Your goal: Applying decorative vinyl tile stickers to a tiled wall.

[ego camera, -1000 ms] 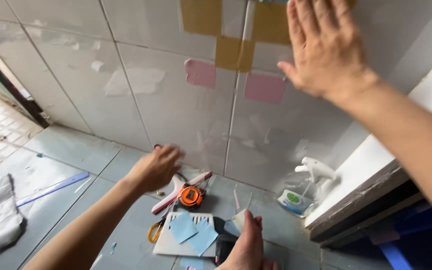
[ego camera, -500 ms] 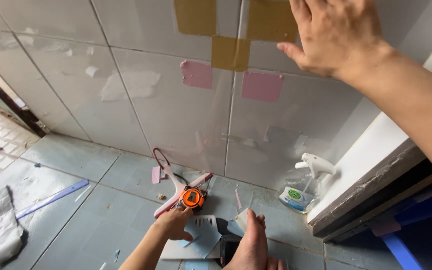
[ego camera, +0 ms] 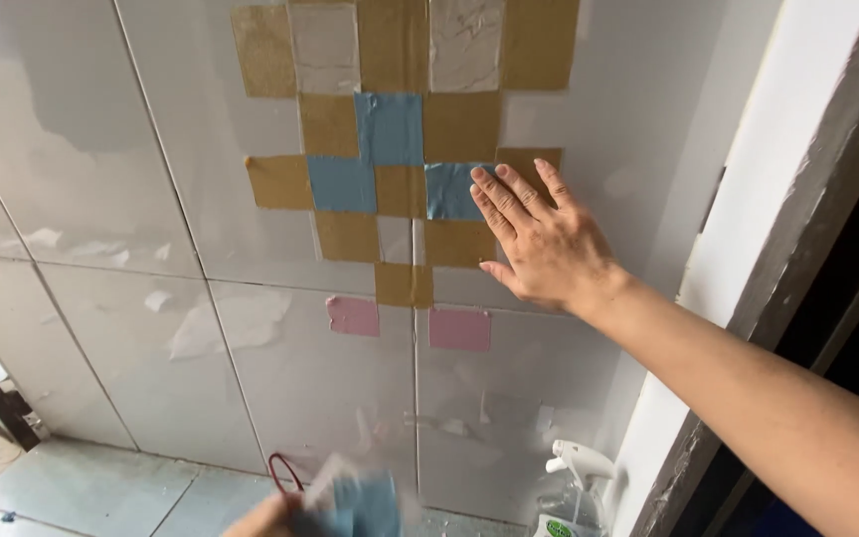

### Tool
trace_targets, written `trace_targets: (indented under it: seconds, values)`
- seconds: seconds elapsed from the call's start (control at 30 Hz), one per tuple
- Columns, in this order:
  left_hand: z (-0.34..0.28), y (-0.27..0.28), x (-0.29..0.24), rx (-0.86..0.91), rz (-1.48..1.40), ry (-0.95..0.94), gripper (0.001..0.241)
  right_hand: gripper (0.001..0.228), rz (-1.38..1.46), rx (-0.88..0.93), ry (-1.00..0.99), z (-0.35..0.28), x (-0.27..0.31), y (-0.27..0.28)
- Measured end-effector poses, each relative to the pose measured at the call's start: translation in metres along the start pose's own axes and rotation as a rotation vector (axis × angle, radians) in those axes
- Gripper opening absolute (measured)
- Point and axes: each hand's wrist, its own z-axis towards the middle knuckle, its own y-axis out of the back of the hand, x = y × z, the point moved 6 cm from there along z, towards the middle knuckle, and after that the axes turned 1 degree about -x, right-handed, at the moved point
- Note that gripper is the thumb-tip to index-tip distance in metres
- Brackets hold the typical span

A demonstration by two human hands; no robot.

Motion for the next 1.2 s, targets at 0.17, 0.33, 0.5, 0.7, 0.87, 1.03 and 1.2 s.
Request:
trace_targets:
  seconds: [0.17, 0.33, 0.5, 0.7, 0.87, 1.03, 1.2]
  values:
    - [0.089, 0.021, -0.198, -0.116, -0.355, -0.069, 0.031, 0.091, 0.072, -0.045, -0.072, 0.003, 0.001, 0.006]
    - [0.144, 0.010, -0.353, -0.381, -0.303, -0.411, 0.029, 0.085, 0.044, 0.019, -0.043, -0.004, -0.008, 0.011]
    - [0.162, 0.009, -0.397, -0.714, 0.171, -0.369, 0.029, 0.081, -0.056, 0.088, -0.024, -0.021, -0.015, 0.007]
    - [0.156, 0.048, -0.381, -0.927, 0.187, -0.364, 0.030, 0.078, -0.043, 0.099, -0.025, -0.035, -0.026, 0.008]
    - [0.159, 0.023, -0.401, -0.916, 0.276, -0.370, 0.033, 0.081, -0.036, 0.148, -0.025, -0.022, -0.018, 0.014]
    - [0.172, 0.015, -0.395, -0.934, 0.361, -0.507, 0.034, 0.082, 0.023, 0.139, -0.037, -0.021, -0.020, 0.014]
    - [0.136, 0.048, -0.397, -0.995, 0.387, -0.499, 0.026, 0.082, 0.005, 0.100, 0.020, -0.030, -0.026, 0.012]
